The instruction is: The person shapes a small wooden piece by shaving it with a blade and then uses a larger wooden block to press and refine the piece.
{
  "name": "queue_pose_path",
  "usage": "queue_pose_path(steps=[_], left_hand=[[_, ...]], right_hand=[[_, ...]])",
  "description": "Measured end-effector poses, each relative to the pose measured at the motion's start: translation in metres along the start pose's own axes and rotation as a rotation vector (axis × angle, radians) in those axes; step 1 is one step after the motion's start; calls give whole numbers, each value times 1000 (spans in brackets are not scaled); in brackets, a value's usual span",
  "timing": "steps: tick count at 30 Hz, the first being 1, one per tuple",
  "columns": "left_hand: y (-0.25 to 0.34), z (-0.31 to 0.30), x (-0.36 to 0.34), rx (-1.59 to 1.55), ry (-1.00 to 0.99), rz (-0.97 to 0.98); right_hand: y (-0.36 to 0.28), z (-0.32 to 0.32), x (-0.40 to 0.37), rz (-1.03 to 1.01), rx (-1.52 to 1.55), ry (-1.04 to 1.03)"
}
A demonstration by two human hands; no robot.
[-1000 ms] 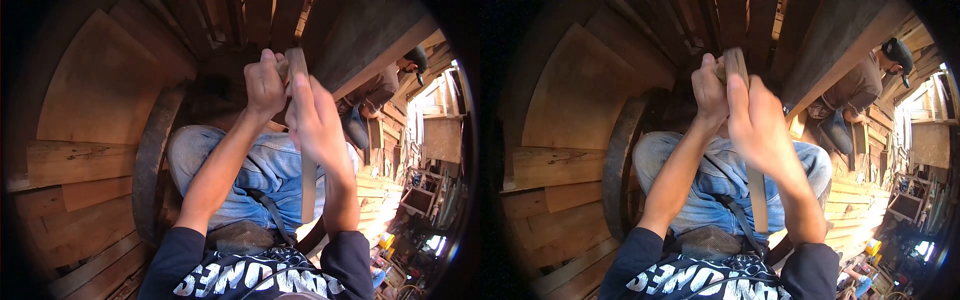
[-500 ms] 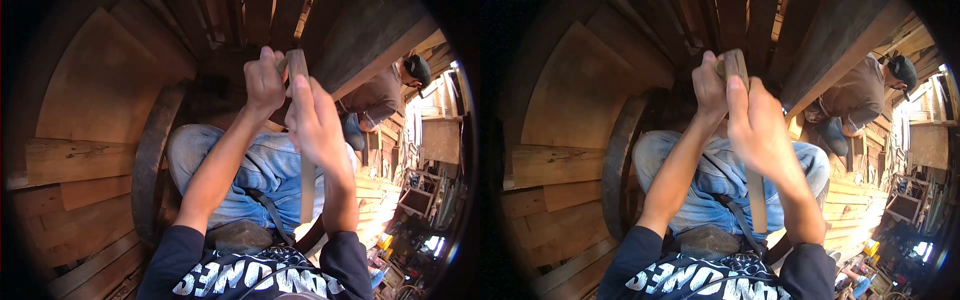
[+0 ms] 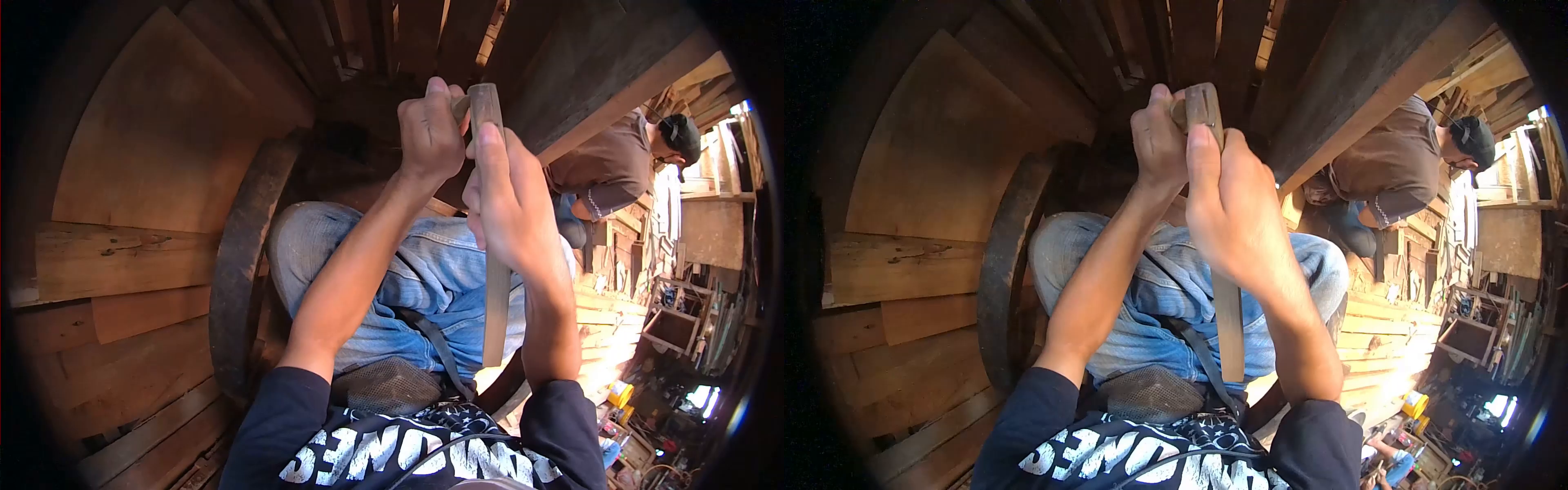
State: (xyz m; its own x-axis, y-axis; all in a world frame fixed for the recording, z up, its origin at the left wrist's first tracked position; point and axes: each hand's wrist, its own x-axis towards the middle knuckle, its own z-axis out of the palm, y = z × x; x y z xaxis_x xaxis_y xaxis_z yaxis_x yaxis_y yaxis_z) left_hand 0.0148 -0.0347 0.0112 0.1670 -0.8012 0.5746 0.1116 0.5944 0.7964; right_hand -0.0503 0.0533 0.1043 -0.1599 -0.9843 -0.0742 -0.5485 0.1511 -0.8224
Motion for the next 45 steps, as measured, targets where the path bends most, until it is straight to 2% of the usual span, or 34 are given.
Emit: queue_pose_path(steps=[2,4,7,9,11,12,16,20,22,25,26,27,28,29,30,31,32,33,35,36,38,39,41,42,43,45], left_hand=[[1,3,-4,106,24,76],[4,3,-8,-74,4,-150],[5,-3,-4,-131,4,-141],[6,-3,-6,-82,-21,-108],[8,1,-8,-79,-4,-170],[5,0,-6,14,-13,-65],[0,-6,1,122,-1,48],[4,0,-8,67,1,-30],[3,-3,-1,-120,6,-140],[3,-6,1,81,-4,-64],[4,-1,-3,-94,24,-146],[3,0,-8,-100,19,-156],[0,-1,-11,68,44,-5],[-4,-2,-6,238,79,164],[-2,-5,0,-117,5,-162],[-2,-6,5,-110,10,-155],[-1,-6,6,-19,10,-109],[-1,-6,3,71,3,-66],[3,-2,-6,-38,7,-135],[5,-2,-6,-76,4,-150],[1,-6,4,-99,-2,-187],[3,-5,7,-94,3,-183],[5,-3,3,-38,26,-163],[4,-3,0,-25,1,-121],[5,-3,-5,-33,-1,-132],[5,-4,3,-160,0,-182]], right_hand=[[-3,-2,9,9,4,5],[-3,-3,11,11,0,8],[0,2,16,-81,-32,22],[5,2,8,-45,5,14],[1,0,15,-10,-8,7],[1,2,18,-9,-14,17],[-1,2,10,-41,-11,7],[1,4,14,-18,-17,8],[5,7,12,-63,-23,17],[2,5,5,-21,49,-27],[-3,4,9,-15,53,-22],[-12,3,13,111,116,-44],[-17,1,16,232,177,-67],[-12,2,14,217,172,-64],[-5,8,7,78,109,-30],[1,11,5,-60,52,5],[5,8,6,-36,43,6],[-1,4,10,39,42,-26],[-16,-2,22,217,103,-80],[-10,1,17,220,97,-77],[2,10,14,-74,-47,31],[1,9,15,-80,-45,26],[-4,4,12,20,-3,-4],[-18,1,18,221,98,-51],[-10,2,17,233,92,-47],[7,9,24,-65,31,-16]])
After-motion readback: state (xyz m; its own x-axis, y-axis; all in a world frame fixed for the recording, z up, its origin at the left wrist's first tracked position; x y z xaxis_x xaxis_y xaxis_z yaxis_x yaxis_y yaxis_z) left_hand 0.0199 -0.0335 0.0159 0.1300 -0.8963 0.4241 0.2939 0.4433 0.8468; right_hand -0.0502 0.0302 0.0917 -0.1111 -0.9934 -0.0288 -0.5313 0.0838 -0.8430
